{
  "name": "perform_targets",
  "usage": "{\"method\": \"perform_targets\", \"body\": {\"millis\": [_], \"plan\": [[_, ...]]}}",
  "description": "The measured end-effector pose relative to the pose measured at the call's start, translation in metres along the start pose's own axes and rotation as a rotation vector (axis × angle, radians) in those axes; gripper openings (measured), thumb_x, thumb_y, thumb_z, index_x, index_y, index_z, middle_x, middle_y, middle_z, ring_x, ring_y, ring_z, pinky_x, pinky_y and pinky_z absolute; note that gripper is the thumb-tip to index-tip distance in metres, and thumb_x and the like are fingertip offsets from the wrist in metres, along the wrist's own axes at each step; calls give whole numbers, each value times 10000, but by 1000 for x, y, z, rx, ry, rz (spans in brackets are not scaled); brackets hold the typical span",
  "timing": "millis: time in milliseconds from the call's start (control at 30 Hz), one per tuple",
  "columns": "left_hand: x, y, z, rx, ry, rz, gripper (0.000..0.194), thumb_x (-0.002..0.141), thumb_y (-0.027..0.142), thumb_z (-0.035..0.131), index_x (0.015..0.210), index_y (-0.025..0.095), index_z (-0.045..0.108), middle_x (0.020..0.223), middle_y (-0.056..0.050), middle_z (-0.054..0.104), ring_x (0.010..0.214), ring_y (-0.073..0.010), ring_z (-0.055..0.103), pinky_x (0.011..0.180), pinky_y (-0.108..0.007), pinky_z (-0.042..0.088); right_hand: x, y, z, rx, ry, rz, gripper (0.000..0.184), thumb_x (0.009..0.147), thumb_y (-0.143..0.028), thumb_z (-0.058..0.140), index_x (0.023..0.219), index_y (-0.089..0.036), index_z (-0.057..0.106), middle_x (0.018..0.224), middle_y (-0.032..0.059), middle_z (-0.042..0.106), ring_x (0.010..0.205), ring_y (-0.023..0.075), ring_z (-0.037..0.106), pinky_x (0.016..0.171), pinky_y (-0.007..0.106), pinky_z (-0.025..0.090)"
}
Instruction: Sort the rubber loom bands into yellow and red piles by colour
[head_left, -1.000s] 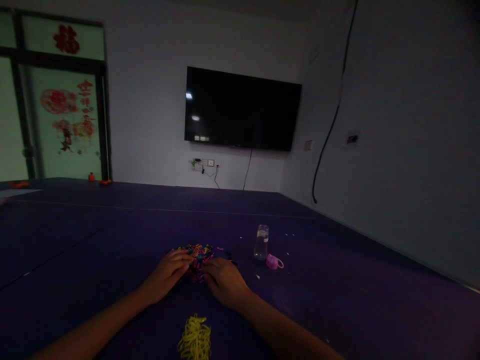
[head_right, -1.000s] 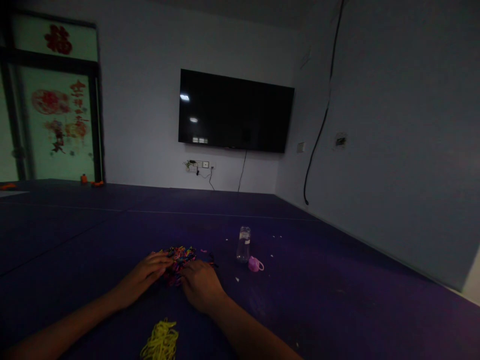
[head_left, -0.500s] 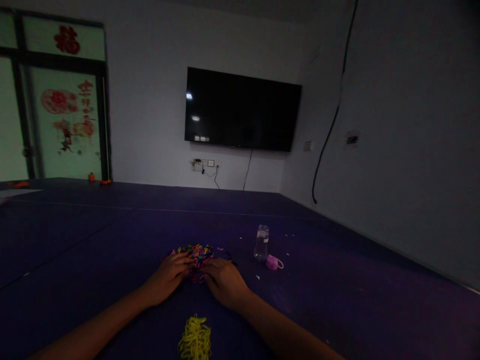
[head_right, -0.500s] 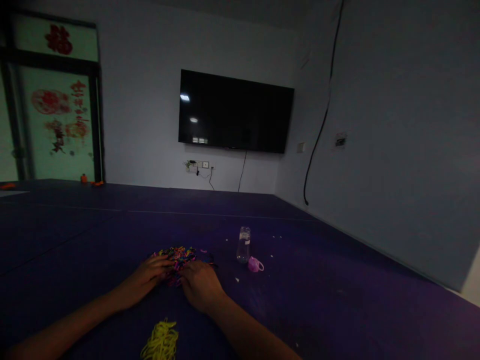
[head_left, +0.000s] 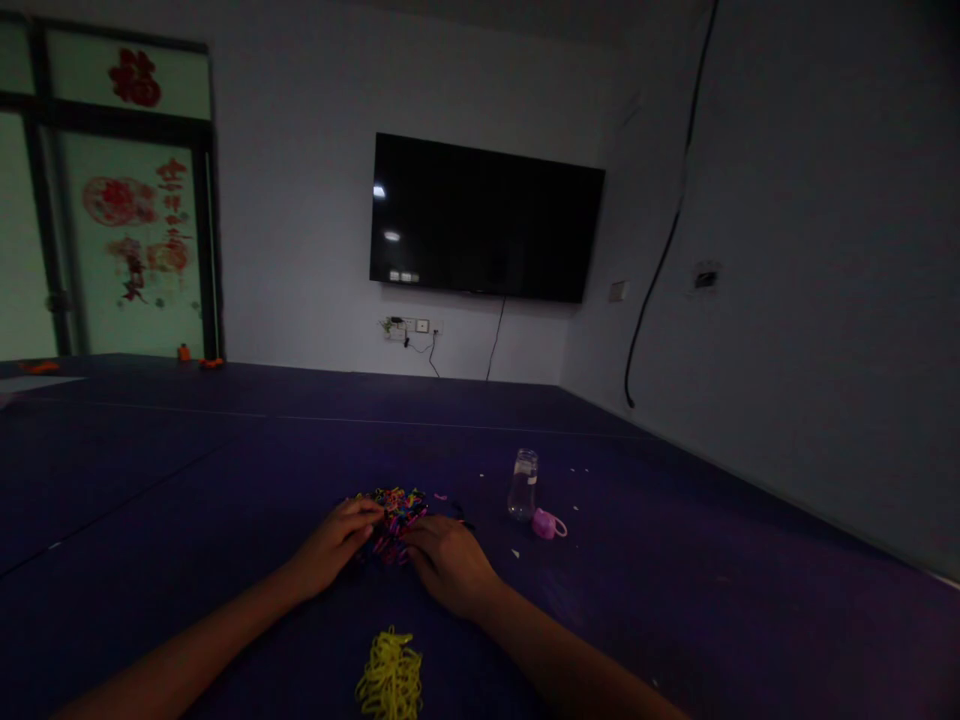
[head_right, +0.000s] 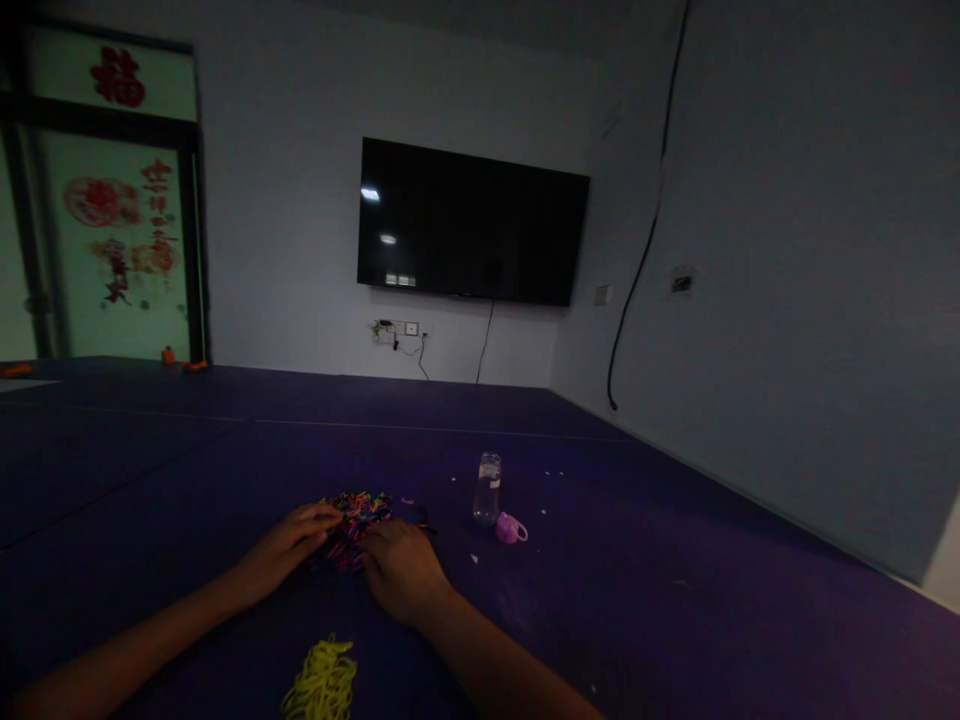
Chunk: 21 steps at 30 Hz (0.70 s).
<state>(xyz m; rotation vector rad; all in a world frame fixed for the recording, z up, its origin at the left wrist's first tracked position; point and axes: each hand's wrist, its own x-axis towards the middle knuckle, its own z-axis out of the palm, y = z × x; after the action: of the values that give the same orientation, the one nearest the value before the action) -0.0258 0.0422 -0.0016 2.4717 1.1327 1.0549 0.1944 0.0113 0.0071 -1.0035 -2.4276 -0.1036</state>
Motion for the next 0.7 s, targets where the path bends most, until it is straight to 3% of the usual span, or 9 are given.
{"method": "perform_targets", "body": {"millis": [233, 433, 700], "plan": [[2, -1, -8, -80, 101, -134, 266, 830, 282, 499, 989, 218, 702, 1093, -61, 655, 1028, -215, 594, 928, -394, 455, -1, 2, 2, 0, 2, -18, 240, 868, -146, 448, 1035, -180, 617, 1055, 65, 643, 997, 182, 567, 866, 299, 421], [2, -5, -9, -14, 130, -167, 208, 744, 258, 580, 879, 225, 734, 978, -41, 704, 912, -205, 644, 853, -357, 506, 0, 0, 1, -21, 1, 0, 230, 867, -145, 457, 1020, -184, 625, 1046, 68, 645, 974, 183, 572, 849, 301, 427], [-1, -10, -6, 7, 259, -201, 192, 755, 298, 555, 790, 218, 726, 844, -34, 736, 805, -214, 675, 784, -345, 531, -2, 3, 4, -25, 9, -5, 236, 876, -151, 442, 1030, -187, 616, 1029, 63, 646, 978, 183, 570, 855, 296, 420]]}}
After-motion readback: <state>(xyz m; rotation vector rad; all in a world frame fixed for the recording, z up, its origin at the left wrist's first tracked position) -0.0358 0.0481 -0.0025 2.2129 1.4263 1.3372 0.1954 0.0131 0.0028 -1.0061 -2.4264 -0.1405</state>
